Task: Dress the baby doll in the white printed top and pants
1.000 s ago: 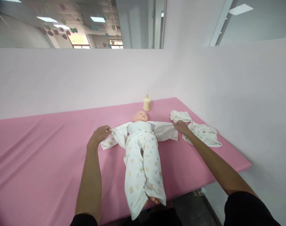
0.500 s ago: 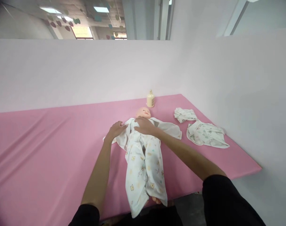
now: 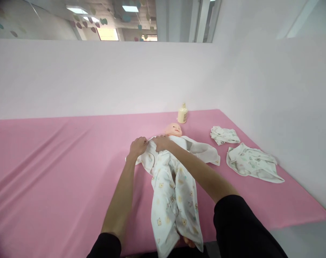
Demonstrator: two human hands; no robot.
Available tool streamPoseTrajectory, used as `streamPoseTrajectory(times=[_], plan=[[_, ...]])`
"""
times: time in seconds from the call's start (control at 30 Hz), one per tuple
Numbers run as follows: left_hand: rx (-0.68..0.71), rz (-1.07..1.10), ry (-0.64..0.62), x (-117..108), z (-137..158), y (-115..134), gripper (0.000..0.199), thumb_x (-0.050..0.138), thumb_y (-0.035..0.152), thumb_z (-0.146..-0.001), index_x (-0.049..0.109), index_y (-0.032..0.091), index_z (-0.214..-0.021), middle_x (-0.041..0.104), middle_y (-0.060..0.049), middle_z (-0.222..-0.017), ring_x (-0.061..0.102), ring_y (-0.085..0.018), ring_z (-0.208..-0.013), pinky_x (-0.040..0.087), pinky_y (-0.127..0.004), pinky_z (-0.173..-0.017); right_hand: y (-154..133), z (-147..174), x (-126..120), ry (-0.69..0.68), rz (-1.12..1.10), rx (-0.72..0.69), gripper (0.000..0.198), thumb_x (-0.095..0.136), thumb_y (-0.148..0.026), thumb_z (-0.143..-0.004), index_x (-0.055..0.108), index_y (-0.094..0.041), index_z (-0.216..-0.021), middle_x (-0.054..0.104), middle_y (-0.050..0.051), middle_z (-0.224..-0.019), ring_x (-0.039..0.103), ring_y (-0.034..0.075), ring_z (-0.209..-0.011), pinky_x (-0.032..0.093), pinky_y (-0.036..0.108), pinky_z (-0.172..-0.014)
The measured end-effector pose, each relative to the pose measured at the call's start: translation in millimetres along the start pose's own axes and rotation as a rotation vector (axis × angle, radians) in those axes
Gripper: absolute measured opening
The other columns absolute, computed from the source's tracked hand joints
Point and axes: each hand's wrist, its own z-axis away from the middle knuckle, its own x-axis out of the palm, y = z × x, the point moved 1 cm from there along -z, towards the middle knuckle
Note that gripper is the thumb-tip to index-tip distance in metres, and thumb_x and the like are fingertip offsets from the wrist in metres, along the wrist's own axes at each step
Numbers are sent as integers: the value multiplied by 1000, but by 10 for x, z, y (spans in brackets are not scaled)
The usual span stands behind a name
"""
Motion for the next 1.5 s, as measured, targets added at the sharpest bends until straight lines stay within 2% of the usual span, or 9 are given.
streamPoseTrajectory(times=[0.1,0.2,0.4,0.67,0.8,0.93,1.13,1.33,1.5], plan=[[-34,33,-19,6,-4,-61,27,37,31,-99,63,21,-101,65,-11,-121,57,-27,-116,41,-40,-96,44,-28,8,13,-10,13,67,69,-25,-72,47,-18,-134,59,15,-132,53,35,-123,41,47,-100],[-85,66,-51,6,-7,-188,25,39,31,-98,62,21,-98,67,-10,-117,60,-25,-111,42,-37,-92,109,-14,-34,12,-16,20,61,71,-25,-69,51,-18,-126,60,15,-126,54,34,-119,43,44,-96],[-176,127,-149,65,-34,-485,24,42,35,-97,60,20,-93,69,-9,-107,64,-23,-98,44,-30,-76,288,122,-166,78,-56,49,57,71,-36,-72,51,-19,-123,57,15,-127,51,34,-121,40,46,-100],[-260,225,-198,179,-79,-500,22,46,40,-94,56,22,-101,67,-13,-111,66,-25,-93,48,-30,-66,367,211,-197,111,-106,70,56,69,-33,-74,51,-20,-126,55,14,-126,51,34,-120,42,45,-97],[-283,301,-160,167,-41,-450,19,45,35,-93,55,22,-102,66,-13,-114,66,-24,-90,50,-29,-64,332,194,-152,110,-28,67,56,67,-39,-78,53,-18,-127,54,17,-126,52,37,-119,41,48,-98],[-289,329,-86,93,12,-369,18,47,28,-90,56,20,-102,66,-14,-114,66,-25,-91,49,-33,-72,226,139,-88,166,120,19,52,64,-46,-83,57,-16,-124,55,19,-126,54,39,-115,40,49,-96],[-270,398,1,-23,66,-280,13,49,23,-87,58,21,-96,67,-10,-110,64,-24,-96,46,-31,-78,-10,-35,-29,168,229,-167,40,58,-24,-87,58,-16,-126,64,15,-121,59,31,-112,42,40,-91],[-263,517,29,-5,65,-302,11,52,22,-86,59,20,-93,68,-9,-104,63,-20,-87,44,-27,-72,-69,-138,59,197,229,-205,45,62,-41,-87,61,-22,-127,64,13,-116,62,30,-105,41,38,-85],[-258,609,19,59,27,-377,10,51,26,-88,58,18,-89,66,-5,-88,59,-15,-73,43,-24,-64,-79,-123,84,223,284,-210,46,63,-41,-88,62,-26,-131,62,16,-118,62,31,-104,38,39,-86]])
